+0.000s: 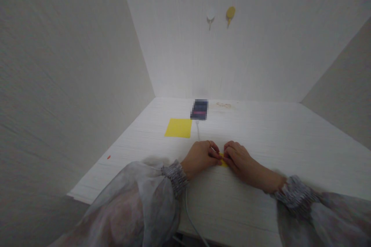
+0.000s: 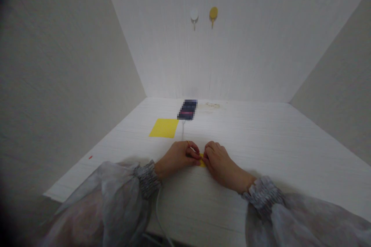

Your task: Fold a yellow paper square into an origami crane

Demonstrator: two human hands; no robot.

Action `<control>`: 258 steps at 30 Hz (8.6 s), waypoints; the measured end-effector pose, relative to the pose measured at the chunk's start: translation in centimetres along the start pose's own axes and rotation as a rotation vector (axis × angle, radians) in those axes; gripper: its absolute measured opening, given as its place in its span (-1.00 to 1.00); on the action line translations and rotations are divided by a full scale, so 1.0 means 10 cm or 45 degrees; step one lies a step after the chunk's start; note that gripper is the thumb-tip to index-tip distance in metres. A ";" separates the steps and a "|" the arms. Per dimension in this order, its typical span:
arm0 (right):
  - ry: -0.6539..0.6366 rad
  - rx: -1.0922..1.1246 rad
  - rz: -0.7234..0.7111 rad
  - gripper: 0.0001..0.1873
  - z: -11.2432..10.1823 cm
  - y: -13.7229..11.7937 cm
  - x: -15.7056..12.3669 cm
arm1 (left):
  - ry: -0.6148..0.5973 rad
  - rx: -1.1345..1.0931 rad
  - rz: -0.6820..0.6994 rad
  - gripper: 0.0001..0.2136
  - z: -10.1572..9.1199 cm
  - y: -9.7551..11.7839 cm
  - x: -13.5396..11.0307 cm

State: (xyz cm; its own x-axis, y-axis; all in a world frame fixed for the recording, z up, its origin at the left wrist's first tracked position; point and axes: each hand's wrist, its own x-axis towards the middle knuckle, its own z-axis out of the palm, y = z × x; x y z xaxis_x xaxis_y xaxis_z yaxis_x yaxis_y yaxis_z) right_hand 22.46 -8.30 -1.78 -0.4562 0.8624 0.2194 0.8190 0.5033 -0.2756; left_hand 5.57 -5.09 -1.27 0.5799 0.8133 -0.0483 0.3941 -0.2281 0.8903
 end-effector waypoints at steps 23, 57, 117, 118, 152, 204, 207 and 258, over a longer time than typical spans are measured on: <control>0.030 0.050 0.119 -0.90 0.02 0.01 0.02 | 0.021 0.108 0.003 -0.72 0.02 0.06 -0.02; 0.025 0.544 0.129 -0.98 -0.13 0.08 -0.05 | -0.082 0.751 0.670 -0.83 0.02 0.14 -0.10; 0.203 0.382 0.057 -0.94 -0.18 -0.20 -0.10 | 0.114 0.519 0.448 -0.92 0.00 0.13 -0.10; 0.224 0.362 0.032 -0.93 -0.20 -0.20 -0.10 | 0.126 0.523 0.481 -0.92 -0.01 0.15 -0.11; -0.096 0.264 -0.325 -0.79 -0.26 -0.07 -0.17 | -0.081 0.360 0.373 -0.84 -0.01 0.08 -0.08; -0.014 0.237 0.011 -0.89 0.01 0.03 -0.08 | -0.079 0.394 0.485 -0.87 0.01 0.04 -0.07; -0.014 0.225 0.036 -0.90 0.01 0.03 -0.08 | -0.075 0.413 0.481 -0.88 0.01 0.05 -0.06; -0.071 0.590 0.300 -0.78 -0.12 0.04 -0.08 | -0.019 0.278 0.256 -0.92 0.03 0.07 -0.01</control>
State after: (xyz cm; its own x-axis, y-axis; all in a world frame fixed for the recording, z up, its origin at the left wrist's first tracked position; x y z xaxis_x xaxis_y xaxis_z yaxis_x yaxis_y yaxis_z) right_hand 23.56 -8.80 -0.98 -0.3061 0.9504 0.0549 0.6673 0.2553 -0.6997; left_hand 6.01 -5.50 -0.82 0.6718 0.7323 0.1111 0.4130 -0.4949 0.7645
